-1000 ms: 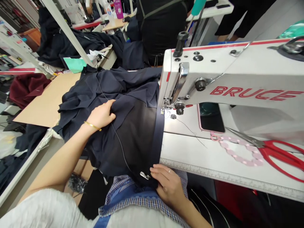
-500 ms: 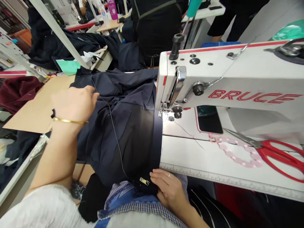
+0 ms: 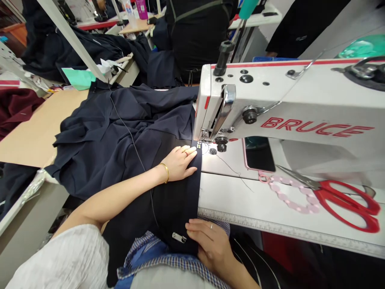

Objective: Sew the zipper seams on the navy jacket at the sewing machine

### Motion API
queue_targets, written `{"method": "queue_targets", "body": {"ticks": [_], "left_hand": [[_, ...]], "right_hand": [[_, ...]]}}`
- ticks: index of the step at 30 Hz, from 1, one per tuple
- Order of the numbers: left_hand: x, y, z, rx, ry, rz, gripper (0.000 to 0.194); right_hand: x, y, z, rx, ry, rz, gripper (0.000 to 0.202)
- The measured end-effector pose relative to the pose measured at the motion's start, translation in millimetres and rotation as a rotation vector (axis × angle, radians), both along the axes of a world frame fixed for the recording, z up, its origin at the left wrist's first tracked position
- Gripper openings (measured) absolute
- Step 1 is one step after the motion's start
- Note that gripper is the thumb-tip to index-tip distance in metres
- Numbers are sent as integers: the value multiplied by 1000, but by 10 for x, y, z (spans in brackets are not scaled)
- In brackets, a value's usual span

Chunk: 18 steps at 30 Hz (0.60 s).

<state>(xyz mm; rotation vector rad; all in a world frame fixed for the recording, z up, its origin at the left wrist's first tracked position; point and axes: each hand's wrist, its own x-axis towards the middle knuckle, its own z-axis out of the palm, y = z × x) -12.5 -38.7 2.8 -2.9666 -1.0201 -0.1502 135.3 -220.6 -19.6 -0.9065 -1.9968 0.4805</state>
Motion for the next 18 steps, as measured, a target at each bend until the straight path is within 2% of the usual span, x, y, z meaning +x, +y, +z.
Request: {"method": "queue_targets", "body": {"ticks": [7,11,15,18], "left_hand": [[11,38,-54,3,-22,6,49],[22,129,-45,-52,-12,23,48],[25,164,-51,-93,-45,38,53],[27,133,-29,-84,-79,30,57]], "right_hand": [[16,76,-10,-41,-5,3,36],[35,130,13,-89,-17,-3,36],[33,126,-72,-92,-8,25,37],[63,145,-147,-53,-41,72,27]]}}
